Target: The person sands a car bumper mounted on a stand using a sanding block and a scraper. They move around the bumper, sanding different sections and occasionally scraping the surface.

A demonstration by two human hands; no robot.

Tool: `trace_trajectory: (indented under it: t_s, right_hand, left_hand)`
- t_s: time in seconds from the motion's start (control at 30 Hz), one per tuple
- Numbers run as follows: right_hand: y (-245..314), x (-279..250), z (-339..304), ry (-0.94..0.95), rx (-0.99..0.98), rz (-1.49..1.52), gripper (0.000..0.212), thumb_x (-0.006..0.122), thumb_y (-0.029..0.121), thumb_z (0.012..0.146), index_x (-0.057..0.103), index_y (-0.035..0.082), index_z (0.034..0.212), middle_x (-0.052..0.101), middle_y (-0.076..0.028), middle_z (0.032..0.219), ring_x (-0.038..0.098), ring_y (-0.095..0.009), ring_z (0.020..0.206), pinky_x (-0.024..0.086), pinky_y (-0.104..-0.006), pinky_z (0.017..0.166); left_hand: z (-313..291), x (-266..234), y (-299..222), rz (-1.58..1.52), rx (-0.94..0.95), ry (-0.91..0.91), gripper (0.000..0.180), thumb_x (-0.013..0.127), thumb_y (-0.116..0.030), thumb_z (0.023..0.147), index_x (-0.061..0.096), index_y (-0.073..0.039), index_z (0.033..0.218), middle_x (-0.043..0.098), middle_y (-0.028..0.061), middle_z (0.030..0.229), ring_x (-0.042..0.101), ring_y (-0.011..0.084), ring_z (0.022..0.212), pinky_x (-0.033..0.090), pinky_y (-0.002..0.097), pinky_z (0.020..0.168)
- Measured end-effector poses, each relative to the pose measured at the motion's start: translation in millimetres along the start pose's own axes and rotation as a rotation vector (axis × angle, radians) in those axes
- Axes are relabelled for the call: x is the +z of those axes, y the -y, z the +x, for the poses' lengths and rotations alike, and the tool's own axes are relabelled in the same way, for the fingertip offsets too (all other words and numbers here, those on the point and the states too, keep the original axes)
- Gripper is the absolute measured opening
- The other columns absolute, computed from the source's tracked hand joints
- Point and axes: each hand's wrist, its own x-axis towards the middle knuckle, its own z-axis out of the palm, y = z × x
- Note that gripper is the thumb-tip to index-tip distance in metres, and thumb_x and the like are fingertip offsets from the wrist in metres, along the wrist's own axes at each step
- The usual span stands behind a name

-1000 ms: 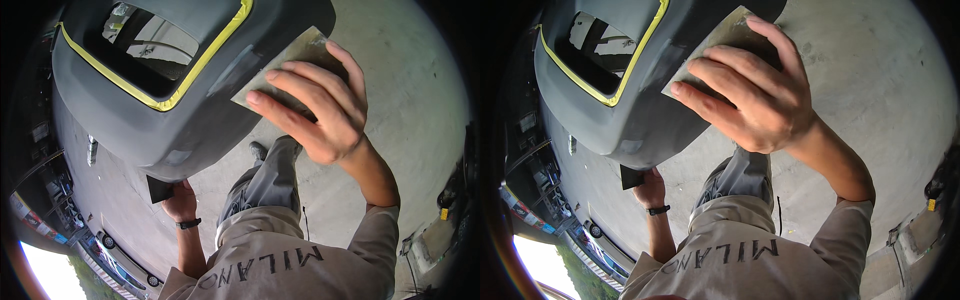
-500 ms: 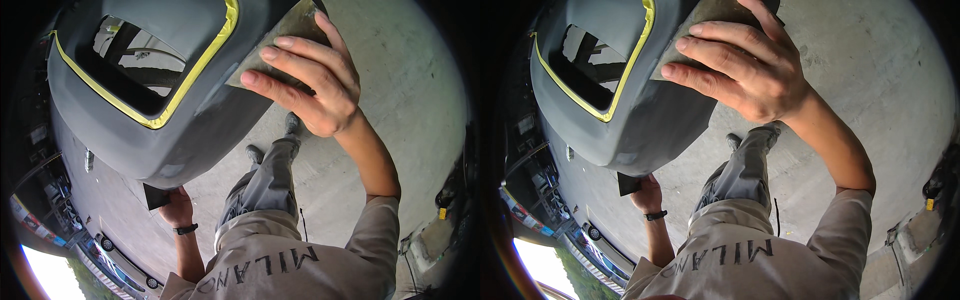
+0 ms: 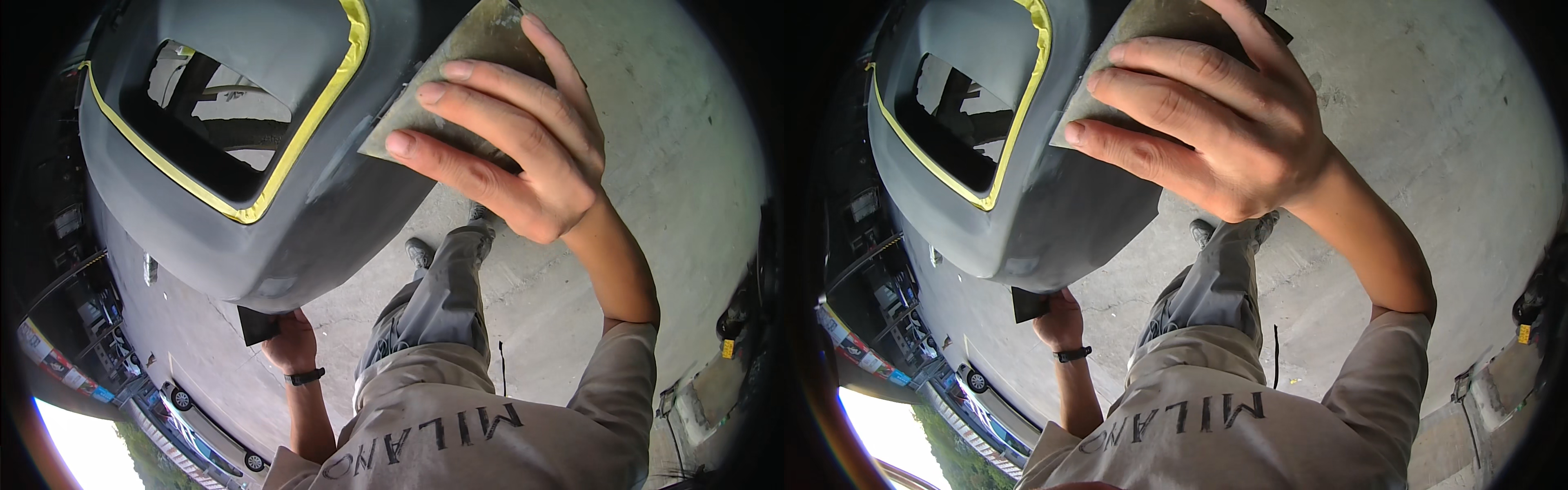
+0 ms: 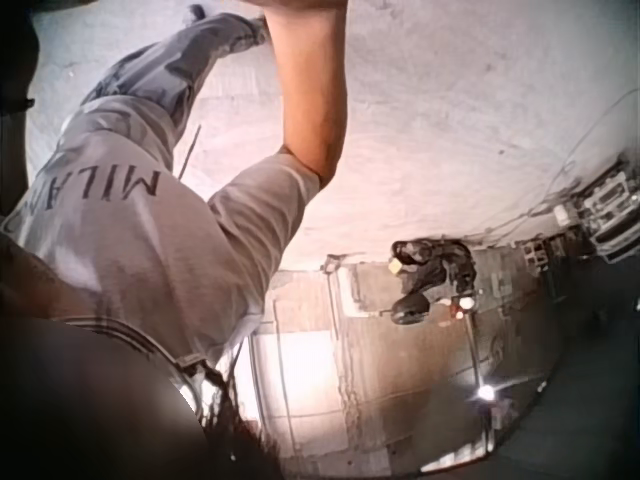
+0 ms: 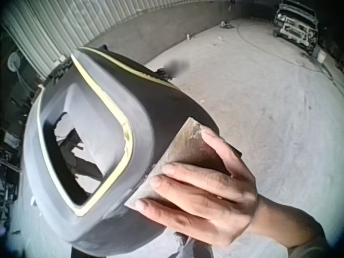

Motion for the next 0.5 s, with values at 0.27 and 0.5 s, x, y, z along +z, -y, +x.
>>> trace_trajectory:
  t_s: [0.27,0.5]
  right_hand:
    - [5,12,-12,-0.009,0.025,0.008,0.029,0.092,0.026,0.077,0.088,0.022,0.106,0.075,0.001,0.111,0.071,-0.020,0.111,0.055,-0.0600,0.111]
    - [-13,2,10,-0.087,-0.149,-0.027,0.029,0.094,0.024,0.073,0.089,0.021,0.101,0.078,-0.001,0.102,0.074,-0.021,0.102,0.057,-0.0605,0.106]
  left_hand:
    - [0,-10,-3,0.034,0.020,-0.032,0.037,0.045,-0.025,0.110,0.067,-0.002,0.128,0.070,0.0147,0.141,0.067,0.0310,0.130,0.060,0.0486,0.106]
    - [0,1,-1,0.046,0.002,-0.012,0.037,0.044,-0.025,0.110,0.067,-0.002,0.129,0.070,0.0139,0.141,0.066,0.0302,0.133,0.060,0.0488,0.108]
